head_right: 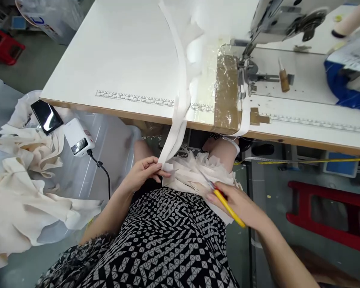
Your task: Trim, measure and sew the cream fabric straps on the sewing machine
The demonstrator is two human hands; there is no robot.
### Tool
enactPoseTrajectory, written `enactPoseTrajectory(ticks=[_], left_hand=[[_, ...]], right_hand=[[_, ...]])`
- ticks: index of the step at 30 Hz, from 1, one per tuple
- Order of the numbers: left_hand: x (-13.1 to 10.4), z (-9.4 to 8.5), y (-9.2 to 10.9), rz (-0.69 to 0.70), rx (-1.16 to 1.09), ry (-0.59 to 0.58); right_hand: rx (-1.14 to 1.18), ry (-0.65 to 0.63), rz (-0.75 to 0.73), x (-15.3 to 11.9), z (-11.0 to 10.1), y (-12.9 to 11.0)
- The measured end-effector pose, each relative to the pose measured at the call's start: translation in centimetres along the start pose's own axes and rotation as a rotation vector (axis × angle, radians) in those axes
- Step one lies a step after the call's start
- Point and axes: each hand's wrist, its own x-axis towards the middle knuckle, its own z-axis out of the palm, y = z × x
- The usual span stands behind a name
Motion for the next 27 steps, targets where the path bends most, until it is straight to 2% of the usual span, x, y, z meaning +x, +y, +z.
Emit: enactPoseTrajectory(ticks=[2,4,8,13,19,27], left_hand=[[-0.1,0.1,-0.2,-0.02,-0.031,0.029],[-0.1,0.1,-0.5,-0.039,-0.063,0.042],[0.0,0.0,-0.9,-0.052,-0.103,0.047],[0.2,-0.1,-0.9,-0.072,-0.1,0.039],[0.5,-0.1,-0.9,-0.08,-0.107,0.043],[0.5,-0.2,-1.2,-0.068,-0.127,0.039]], right_hand=[[-0.018,-0.146,-0.029,3.6,-0.3,-1.6],[-0.03,-0.252,-0.055,6.1,-1.0,-3.0],[-0.062,-0.333,-0.081,8.3,-2.1,-5.0],[-0.21,-0.258,-0.096,8.9,-2.5,-6.2],[-0.551,-0.104,-0.08,8.7,-2.1,-6.8],[-0.63,-0.066,-0.059,8.7,-1.5,-6.7]])
